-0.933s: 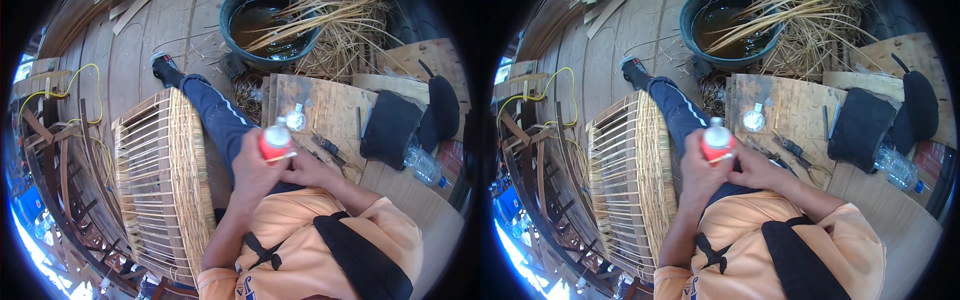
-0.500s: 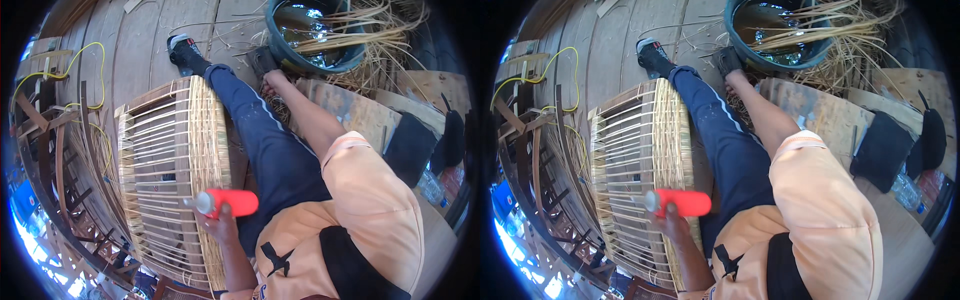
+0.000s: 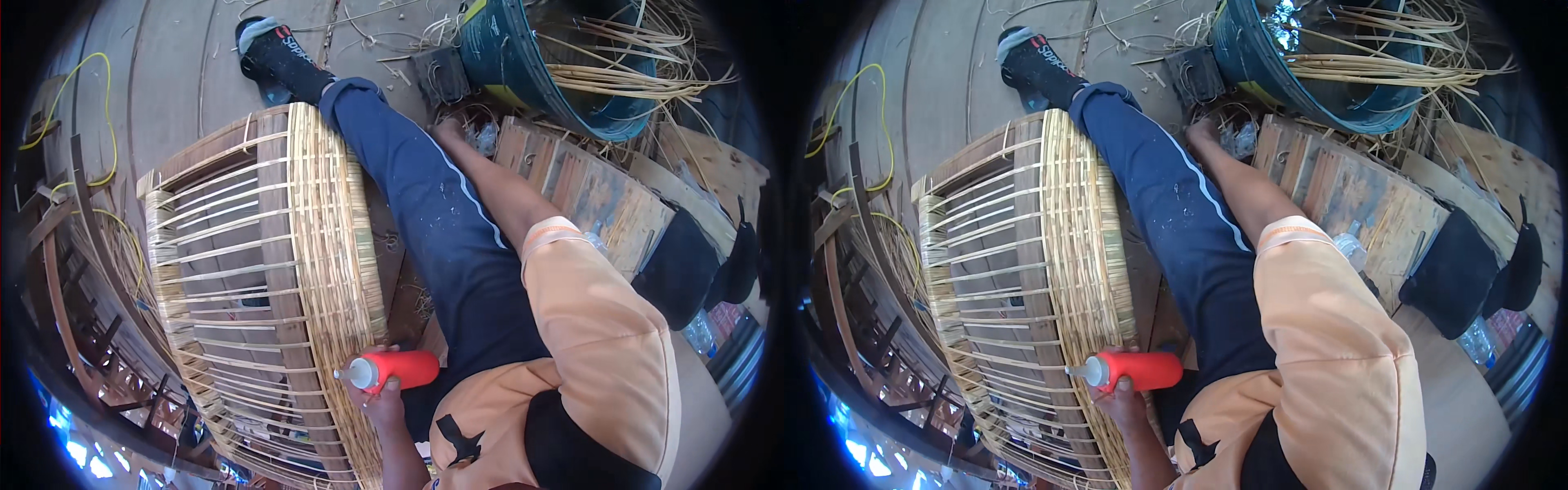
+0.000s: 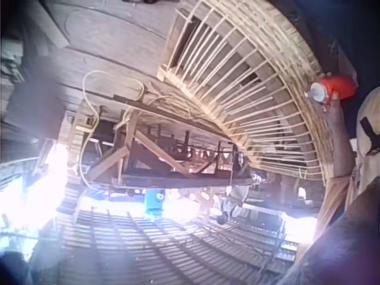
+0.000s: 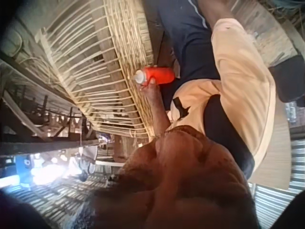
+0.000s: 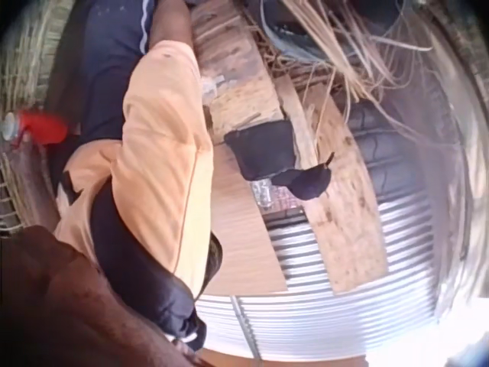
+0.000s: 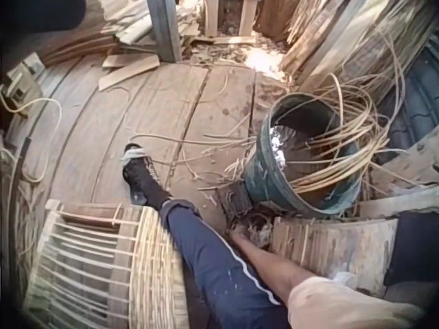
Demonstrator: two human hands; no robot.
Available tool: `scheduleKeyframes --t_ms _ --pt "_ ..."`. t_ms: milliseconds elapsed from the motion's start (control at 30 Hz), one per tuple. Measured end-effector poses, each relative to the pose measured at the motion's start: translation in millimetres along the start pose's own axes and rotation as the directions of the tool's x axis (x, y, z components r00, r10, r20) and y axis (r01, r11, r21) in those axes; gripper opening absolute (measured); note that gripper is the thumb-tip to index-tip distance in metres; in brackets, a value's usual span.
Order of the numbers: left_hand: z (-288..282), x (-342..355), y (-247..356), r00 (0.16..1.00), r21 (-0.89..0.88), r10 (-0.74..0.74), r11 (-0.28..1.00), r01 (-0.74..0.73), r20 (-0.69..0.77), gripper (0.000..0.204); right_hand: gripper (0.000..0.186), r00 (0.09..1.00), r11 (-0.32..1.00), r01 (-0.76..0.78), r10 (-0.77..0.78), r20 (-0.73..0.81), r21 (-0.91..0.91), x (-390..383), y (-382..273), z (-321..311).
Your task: The person is weaving thin bamboo strips onto a cage frame and applying glue to secure them.
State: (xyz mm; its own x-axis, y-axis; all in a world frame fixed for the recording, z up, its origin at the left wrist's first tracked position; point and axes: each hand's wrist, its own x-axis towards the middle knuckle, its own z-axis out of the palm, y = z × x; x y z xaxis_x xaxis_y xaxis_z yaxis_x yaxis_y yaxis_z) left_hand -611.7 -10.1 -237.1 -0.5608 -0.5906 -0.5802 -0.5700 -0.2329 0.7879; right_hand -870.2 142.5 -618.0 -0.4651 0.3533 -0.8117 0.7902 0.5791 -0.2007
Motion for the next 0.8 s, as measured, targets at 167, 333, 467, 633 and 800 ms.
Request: scheduleKeyframes --t_ms 167,333,467,633,800 --pt "-2 -2 -6 1.000 -0.003 0.012 1.000 -0.012 0.002 0.066 0.020 0.706 0.450 0.609 -0.684 0.186 -0.654 48 63 23" --pt "-2 -9 -1 0.997 0.101 0.051 0.993 -0.056 0.051 0.062 0.021 0.939 0.941 0.320 -0.300 0.172 -0.111 12 57 -12" --pt "12 -33 24 0.996 0.350 0.059 0.934 -0.077 0.060 0.063 0.026 0.875 0.870 0.479 -0.483 -0.018 -0.116 -40 49 -76" --pt "-4 -64 24 0.992 0.396 0.105 0.910 -0.124 0.069 0.063 0.024 0.849 0.828 0.214 -0.420 0.321 0.518 -132 22 -152" --pt "-27 -94 13 0.977 0.426 0.189 0.879 -0.213 0.100 0.059 0.027 0.731 0.697 0.064 -0.520 0.442 0.714 -225 24 -196"
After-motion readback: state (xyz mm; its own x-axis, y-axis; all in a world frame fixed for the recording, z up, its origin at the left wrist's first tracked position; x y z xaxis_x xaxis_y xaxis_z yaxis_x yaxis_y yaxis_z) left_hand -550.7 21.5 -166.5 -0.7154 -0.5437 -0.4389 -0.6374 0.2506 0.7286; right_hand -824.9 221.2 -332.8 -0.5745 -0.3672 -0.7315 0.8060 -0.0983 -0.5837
